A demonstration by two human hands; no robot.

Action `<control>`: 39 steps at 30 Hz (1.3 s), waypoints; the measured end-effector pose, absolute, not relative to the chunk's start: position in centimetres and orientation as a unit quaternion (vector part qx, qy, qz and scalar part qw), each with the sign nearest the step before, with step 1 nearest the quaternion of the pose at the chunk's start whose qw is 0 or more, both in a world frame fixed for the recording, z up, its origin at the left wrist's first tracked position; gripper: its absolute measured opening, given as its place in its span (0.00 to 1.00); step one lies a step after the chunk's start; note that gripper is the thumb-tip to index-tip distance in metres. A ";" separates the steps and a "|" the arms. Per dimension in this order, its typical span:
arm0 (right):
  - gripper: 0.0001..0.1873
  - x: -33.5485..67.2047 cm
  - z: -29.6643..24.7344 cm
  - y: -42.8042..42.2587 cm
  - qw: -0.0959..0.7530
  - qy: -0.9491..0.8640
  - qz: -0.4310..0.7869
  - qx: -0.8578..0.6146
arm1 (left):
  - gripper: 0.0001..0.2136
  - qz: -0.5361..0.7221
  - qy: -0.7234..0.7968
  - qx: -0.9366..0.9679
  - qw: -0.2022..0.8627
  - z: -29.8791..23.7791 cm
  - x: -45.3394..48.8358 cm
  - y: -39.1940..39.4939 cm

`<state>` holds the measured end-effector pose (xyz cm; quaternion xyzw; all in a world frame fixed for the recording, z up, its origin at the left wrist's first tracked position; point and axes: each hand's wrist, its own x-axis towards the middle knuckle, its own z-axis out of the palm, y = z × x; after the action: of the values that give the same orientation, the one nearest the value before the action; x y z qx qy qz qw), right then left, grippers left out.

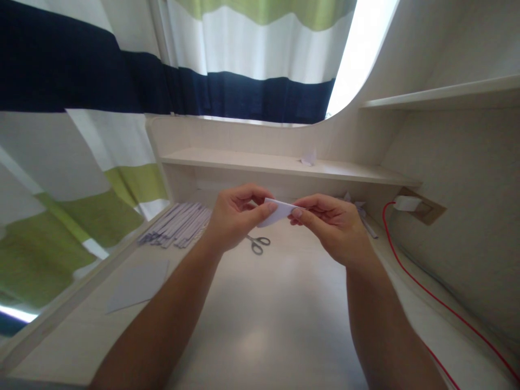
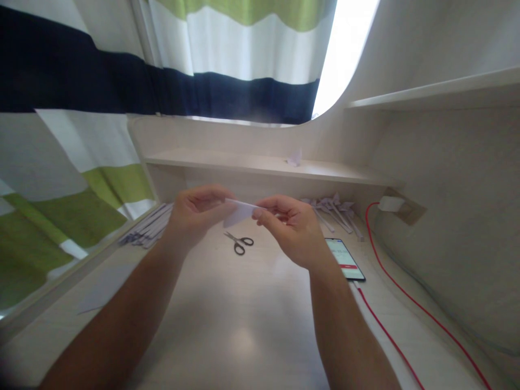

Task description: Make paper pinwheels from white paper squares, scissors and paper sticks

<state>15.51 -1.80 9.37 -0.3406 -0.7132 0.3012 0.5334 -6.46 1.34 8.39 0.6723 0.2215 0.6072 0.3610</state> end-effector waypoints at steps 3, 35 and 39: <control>0.09 15.5 9.2 -1.7 0.530 -0.720 0.278 -0.351 | 0.05 0.607 0.231 0.677 0.347 8.4 -6.3 1.2; 0.07 15.2 9.0 -1.6 0.524 -0.735 0.186 -0.389 | 0.03 0.584 0.264 0.727 0.246 8.8 -5.9 0.6; 0.06 15.1 8.9 -1.5 0.535 -0.735 0.184 -0.373 | 0.04 0.579 0.268 0.729 0.248 8.9 -5.8 0.4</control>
<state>15.14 -1.48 8.86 -0.3733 -0.7350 0.1838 0.5354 -5.80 0.40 8.93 0.7290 0.2683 0.5790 0.2477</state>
